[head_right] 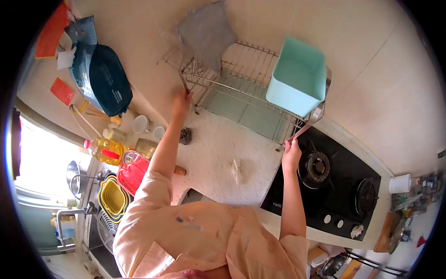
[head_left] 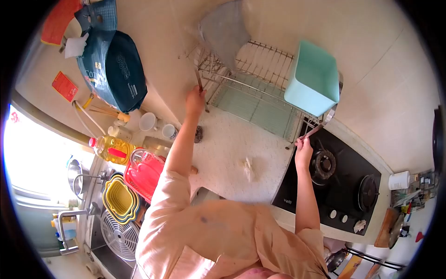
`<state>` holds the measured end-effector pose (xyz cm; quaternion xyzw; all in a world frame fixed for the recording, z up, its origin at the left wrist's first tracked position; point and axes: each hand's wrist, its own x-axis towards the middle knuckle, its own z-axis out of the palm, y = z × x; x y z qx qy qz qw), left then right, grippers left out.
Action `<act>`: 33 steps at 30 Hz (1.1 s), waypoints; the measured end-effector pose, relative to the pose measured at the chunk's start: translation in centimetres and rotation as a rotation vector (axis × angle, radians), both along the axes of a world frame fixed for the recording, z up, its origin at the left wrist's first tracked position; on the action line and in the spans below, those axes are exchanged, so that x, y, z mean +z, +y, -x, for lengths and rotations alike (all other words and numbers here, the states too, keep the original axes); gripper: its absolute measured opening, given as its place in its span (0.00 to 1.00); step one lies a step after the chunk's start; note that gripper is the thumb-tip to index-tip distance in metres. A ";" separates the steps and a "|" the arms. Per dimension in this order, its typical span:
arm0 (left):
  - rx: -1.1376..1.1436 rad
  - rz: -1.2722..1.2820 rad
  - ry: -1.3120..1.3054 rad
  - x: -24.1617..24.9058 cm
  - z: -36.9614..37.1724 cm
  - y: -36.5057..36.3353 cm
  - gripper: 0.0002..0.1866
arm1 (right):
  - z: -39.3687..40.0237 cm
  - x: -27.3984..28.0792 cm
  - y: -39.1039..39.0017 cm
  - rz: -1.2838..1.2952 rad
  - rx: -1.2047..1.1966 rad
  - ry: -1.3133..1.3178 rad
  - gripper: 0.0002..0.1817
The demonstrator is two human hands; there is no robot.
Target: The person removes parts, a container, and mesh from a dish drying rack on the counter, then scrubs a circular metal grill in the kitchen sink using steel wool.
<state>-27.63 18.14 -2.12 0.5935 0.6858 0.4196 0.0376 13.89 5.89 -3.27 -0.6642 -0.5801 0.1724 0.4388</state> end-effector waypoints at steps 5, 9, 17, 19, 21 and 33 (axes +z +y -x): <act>0.060 0.005 -0.007 0.4 -0.7 0.4 0.09 | 0.3 -0.4 0.5 0.017 -0.022 -0.009 0.05; 0.046 0.057 -0.010 0.6 -0.4 0.4 0.10 | 0.0 -0.6 0.6 0.026 -0.016 -0.038 0.04; 0.096 0.058 0.017 0.1 -0.2 1.4 0.09 | 0.8 0.3 0.5 0.044 -0.022 -0.044 0.06; 0.120 0.018 0.003 -0.9 -0.5 1.6 0.09 | 0.8 0.5 0.5 0.025 -0.020 -0.060 0.06; 0.096 0.005 0.056 -1.0 -0.3 1.6 0.09 | 0.5 -0.2 0.9 0.011 -0.015 -0.112 0.07; 0.042 0.071 0.052 -1.8 1.0 2.7 0.11 | 1.0 -0.3 1.3 0.073 -0.072 -0.081 0.09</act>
